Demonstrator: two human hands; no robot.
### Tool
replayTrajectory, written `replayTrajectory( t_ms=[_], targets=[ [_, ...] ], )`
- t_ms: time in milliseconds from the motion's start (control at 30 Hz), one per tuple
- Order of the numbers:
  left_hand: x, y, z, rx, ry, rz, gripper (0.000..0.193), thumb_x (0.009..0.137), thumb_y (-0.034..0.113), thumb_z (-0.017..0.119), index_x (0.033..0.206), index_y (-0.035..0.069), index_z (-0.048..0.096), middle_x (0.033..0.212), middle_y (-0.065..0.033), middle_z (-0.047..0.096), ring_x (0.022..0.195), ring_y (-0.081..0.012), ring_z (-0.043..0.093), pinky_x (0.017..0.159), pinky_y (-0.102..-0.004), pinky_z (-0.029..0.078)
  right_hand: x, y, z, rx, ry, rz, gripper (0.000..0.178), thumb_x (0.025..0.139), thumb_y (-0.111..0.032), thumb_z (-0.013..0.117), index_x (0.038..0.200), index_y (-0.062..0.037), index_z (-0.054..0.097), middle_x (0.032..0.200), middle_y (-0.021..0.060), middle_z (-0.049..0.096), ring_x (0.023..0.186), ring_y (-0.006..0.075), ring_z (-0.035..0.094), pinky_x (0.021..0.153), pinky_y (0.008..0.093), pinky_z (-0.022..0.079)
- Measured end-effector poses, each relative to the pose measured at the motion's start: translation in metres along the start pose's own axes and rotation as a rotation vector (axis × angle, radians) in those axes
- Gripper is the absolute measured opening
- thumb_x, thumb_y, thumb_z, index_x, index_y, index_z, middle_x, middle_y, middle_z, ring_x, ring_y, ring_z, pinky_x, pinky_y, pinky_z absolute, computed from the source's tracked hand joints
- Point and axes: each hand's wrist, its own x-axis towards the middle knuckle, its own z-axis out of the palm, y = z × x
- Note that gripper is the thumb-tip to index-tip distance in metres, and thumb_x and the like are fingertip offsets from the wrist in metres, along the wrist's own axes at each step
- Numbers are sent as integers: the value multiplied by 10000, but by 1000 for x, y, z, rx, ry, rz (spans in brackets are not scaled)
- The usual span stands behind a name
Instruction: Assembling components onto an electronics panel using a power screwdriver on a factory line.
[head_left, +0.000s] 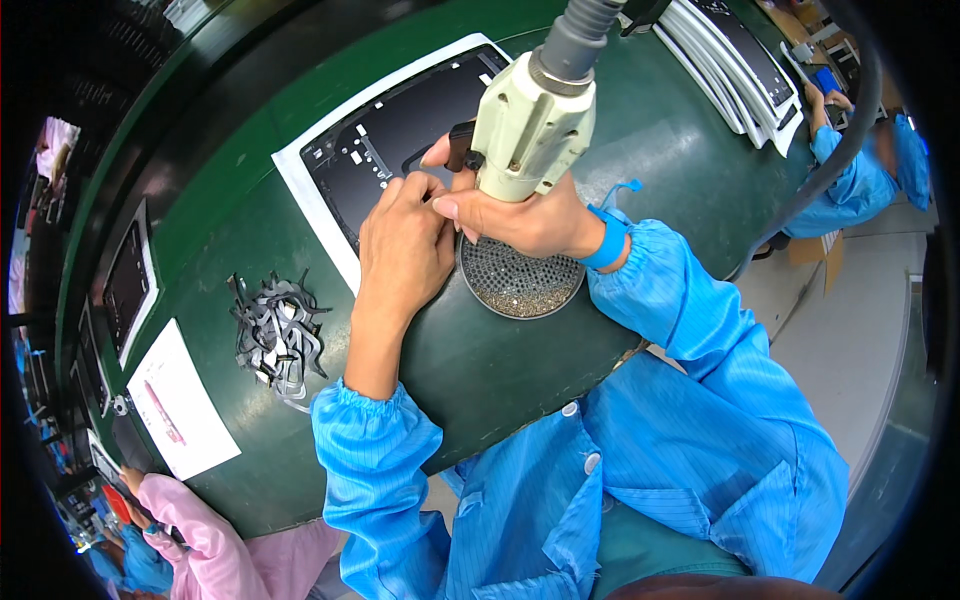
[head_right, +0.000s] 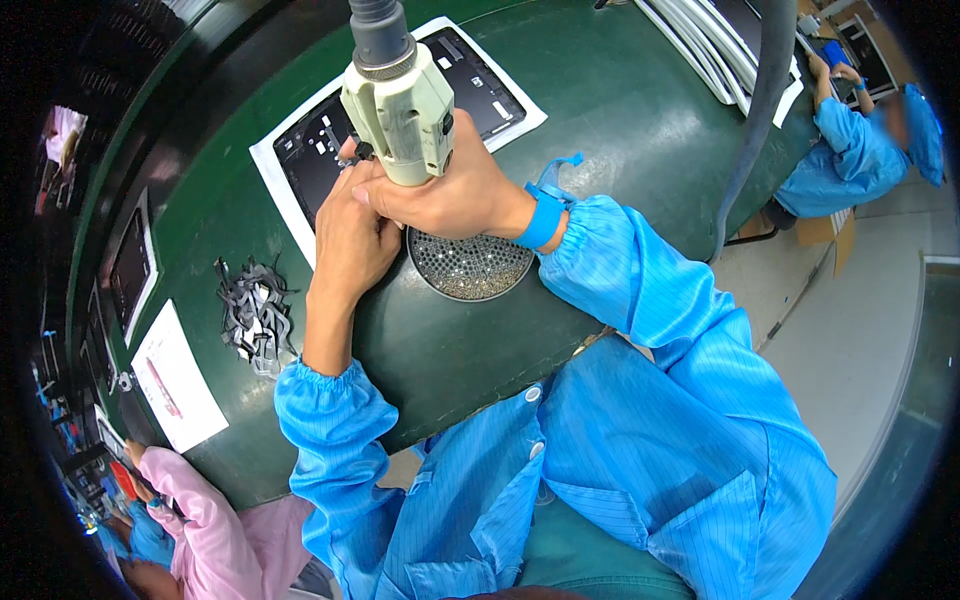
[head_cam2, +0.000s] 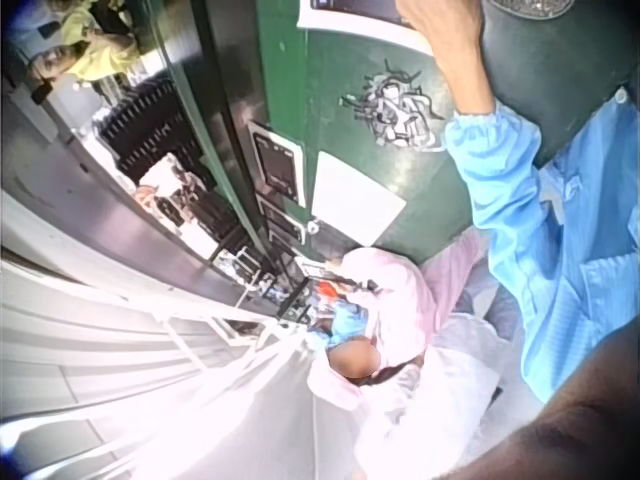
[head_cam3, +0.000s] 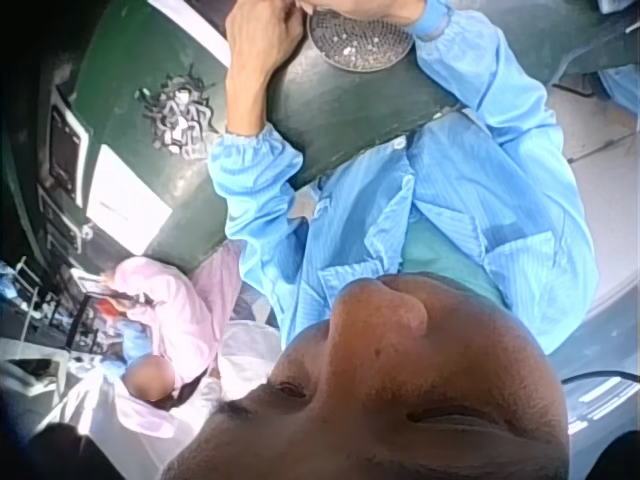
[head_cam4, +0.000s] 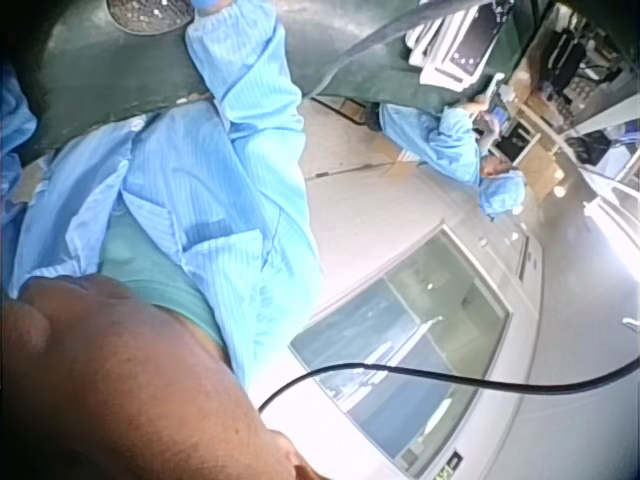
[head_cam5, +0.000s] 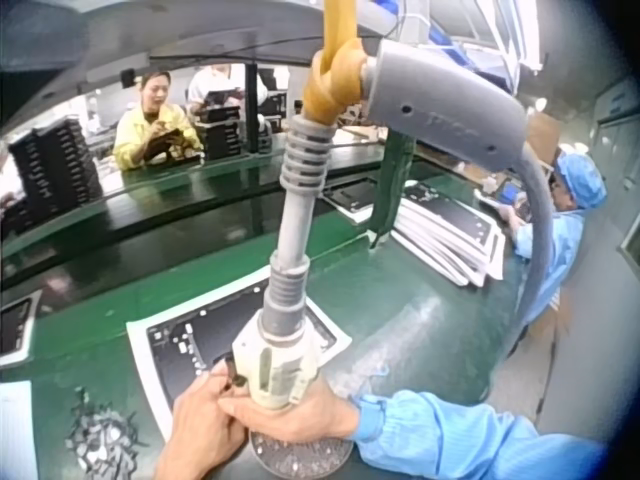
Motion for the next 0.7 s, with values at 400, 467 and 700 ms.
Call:
replayTrajectory(
  t_ms=[400,467,700],
  targets=[
    [0,4,-3,44,-66,-16,276,737,16,580,974,103,692,840,-57,550,795,-248,545,671,-384,462,37,-7,-20,-61,53,-177,240,758,34,668,980,60,579,598,40,577,492,93,567,426,228,454],
    [0,5,-3,27,-79,-24,270,739,13,572,963,102,693,837,-59,552,803,-249,550,681,-383,466,37,-1,-22,-67,69,-159,233,759,28,671,973,59,585,597,40,578,487,91,564,426,224,452],
    [1,4,-5,33,-90,-41,278,742,8,565,966,110,695,840,-63,558,797,-252,556,687,-386,469,36,5,-17,-54,64,-155,241,745,36,673,968,57,587,589,28,575,475,88,555,421,225,431]
  ],
)
